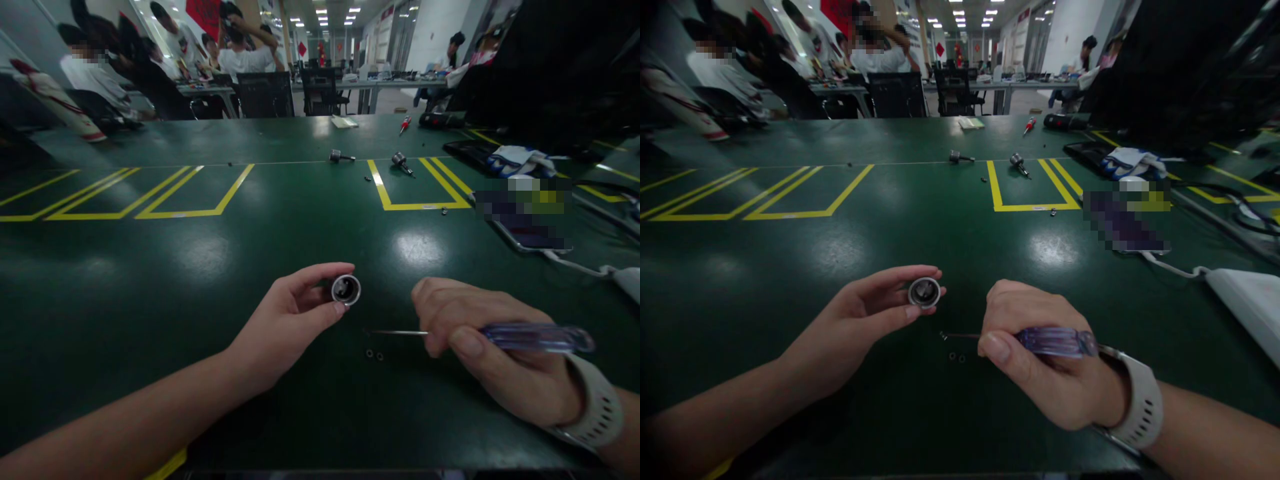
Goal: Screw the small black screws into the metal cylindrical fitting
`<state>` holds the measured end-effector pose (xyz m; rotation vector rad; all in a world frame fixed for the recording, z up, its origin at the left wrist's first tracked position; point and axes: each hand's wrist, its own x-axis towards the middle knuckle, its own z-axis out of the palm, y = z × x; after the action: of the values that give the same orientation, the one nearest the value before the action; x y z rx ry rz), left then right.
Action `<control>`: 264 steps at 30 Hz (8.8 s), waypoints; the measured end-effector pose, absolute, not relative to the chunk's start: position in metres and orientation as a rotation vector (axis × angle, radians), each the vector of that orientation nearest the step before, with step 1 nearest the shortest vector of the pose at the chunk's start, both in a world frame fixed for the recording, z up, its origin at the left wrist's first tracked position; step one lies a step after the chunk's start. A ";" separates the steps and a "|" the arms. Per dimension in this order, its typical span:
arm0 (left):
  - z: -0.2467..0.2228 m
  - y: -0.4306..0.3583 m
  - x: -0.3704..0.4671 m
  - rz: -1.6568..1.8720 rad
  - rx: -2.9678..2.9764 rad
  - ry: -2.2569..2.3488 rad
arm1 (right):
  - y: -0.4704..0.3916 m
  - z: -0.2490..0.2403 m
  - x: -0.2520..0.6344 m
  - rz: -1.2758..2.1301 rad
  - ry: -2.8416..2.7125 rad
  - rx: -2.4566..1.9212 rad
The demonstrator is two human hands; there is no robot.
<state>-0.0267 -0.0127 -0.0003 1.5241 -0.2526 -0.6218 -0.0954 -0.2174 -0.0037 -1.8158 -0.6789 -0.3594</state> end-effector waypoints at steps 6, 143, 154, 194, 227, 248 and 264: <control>-0.002 -0.014 -0.029 -0.613 1.538 -0.293 | -0.214 -0.007 -0.092 -0.257 -0.677 -1.887; -0.006 -0.021 -0.035 -0.409 1.689 -0.202 | -0.209 -0.005 -0.099 -0.445 -0.478 -1.861; -0.005 -0.018 -0.032 -0.479 1.609 -0.163 | -0.219 -0.026 -0.084 -0.023 -0.239 -1.714; -0.003 -0.024 -0.040 -0.433 1.615 -0.254 | -0.201 -0.009 -0.104 -0.848 -0.964 -2.304; -0.007 -0.018 -0.030 -0.455 1.616 -0.202 | -0.206 -0.014 -0.096 -0.198 -0.429 -1.917; -0.006 -0.021 -0.034 -0.434 1.500 -0.231 | -0.209 -0.004 -0.102 -0.615 -0.794 -2.066; -0.007 -0.026 -0.041 -0.314 1.584 -0.304 | -0.201 -0.012 -0.102 -0.681 -1.000 -2.252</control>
<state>-0.0411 -0.0263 -0.0069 1.5839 -0.3039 -0.3143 -0.1017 -0.2006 -0.0122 -2.2518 -0.9996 -0.6814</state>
